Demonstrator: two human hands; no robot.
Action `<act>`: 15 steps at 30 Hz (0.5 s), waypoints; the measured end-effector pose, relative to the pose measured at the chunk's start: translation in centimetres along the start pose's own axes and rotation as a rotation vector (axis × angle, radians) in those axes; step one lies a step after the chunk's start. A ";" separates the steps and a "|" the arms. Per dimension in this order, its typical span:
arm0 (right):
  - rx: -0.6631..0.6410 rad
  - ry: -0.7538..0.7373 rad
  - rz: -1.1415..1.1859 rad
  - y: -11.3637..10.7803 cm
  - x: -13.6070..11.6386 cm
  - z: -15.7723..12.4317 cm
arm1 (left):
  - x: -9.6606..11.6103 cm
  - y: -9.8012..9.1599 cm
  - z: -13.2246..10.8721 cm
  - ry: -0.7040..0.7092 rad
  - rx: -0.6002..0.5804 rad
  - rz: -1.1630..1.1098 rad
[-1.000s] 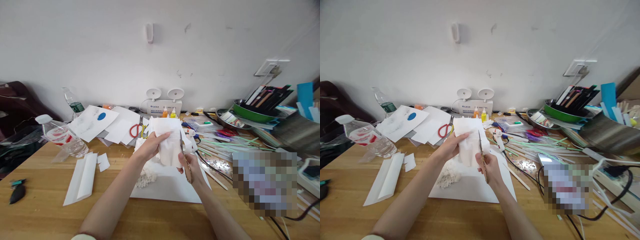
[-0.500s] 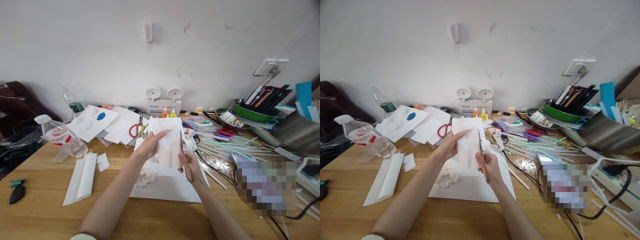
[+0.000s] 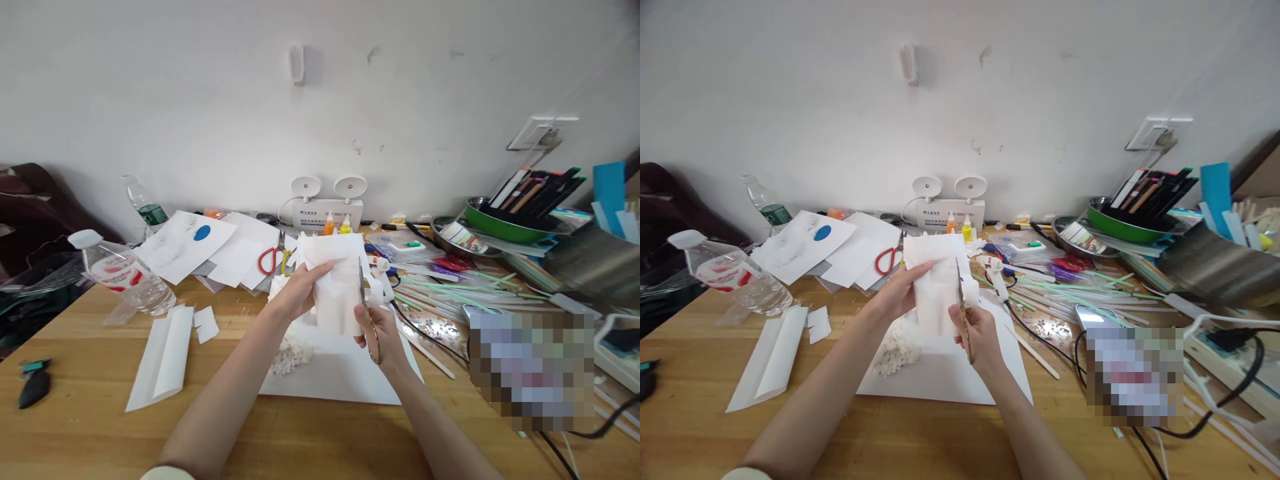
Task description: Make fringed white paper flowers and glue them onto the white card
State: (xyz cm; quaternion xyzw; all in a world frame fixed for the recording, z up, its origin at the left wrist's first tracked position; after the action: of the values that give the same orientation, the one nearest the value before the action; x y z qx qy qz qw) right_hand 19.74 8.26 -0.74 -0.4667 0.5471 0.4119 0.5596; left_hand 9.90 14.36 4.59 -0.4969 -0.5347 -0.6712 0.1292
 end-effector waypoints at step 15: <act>-0.001 0.044 -0.085 0.0 0.2 0.0 | -0.3 -0.4 0.0 -0.015 0.034 -0.023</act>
State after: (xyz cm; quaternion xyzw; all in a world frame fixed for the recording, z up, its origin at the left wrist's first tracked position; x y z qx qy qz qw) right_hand 19.76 8.28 -0.98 -0.4988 0.5386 0.3778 0.5642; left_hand 9.75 14.44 4.15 -0.4935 -0.5529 -0.6595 0.1257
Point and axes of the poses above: each hand's wrist, its own z-axis towards the middle knuckle, its own y-axis out of the palm, x = y × z, the point moved 10 cm from there along z, towards the middle knuckle, and after that the axes turned 4 degrees about -z, right-handed, at the moved point
